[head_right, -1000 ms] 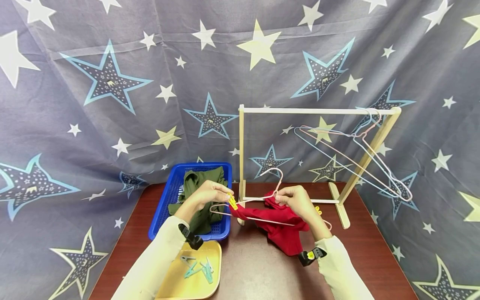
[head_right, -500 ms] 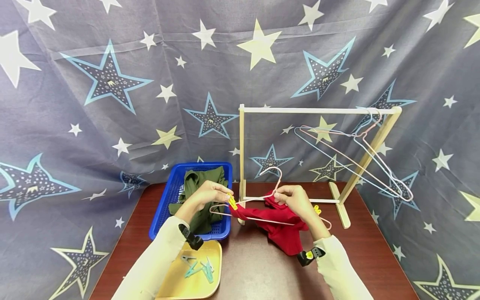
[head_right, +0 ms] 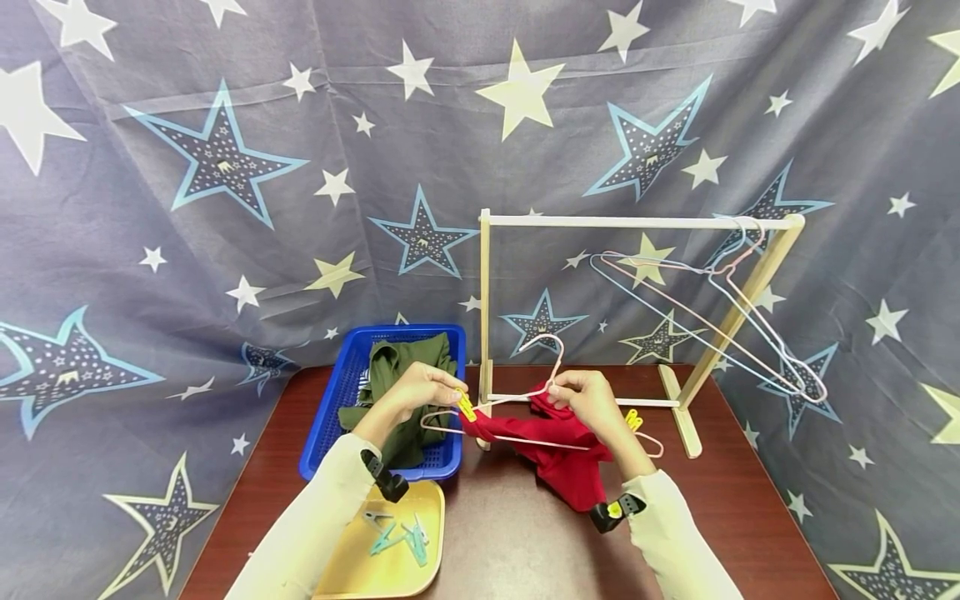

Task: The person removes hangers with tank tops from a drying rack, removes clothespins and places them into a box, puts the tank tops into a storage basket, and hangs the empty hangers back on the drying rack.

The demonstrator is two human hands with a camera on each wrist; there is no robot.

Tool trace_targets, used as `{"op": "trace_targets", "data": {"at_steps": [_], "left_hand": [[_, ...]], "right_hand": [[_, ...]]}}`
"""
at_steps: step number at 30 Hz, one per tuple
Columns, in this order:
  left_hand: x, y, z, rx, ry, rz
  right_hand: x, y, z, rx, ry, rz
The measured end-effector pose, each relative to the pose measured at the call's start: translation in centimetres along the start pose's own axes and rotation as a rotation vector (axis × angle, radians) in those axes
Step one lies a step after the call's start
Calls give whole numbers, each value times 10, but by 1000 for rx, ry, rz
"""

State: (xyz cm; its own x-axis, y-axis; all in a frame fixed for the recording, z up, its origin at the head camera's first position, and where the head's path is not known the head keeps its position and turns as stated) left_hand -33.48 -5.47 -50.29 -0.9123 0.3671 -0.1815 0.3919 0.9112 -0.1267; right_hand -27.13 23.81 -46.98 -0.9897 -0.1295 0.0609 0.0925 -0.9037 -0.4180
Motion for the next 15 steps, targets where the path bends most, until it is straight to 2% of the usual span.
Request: {"op": "trace_targets", "data": {"at_steps": [10,15], "left_hand": [[-1,2,-1,10,-16,-44],[-3,2,-2,20,-10,-100]], "right_hand": [[1,1,-2,13,3,-5],[1,2,-2,15,7,-3]]}}
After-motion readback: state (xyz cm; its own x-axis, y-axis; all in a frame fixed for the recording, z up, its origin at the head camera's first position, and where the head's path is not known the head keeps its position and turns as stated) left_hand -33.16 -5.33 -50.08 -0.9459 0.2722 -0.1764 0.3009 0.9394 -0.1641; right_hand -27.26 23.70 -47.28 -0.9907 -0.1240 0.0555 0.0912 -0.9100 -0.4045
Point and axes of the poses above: each hand's wrist, its own x-axis towards the middle knuckle, its own y-axis out of the palm, z = x × y, the point moved 2 cm from there along x, towards the middle knuckle, and after that the axes turned 6 degrees about -x, right-handed, at the moved point
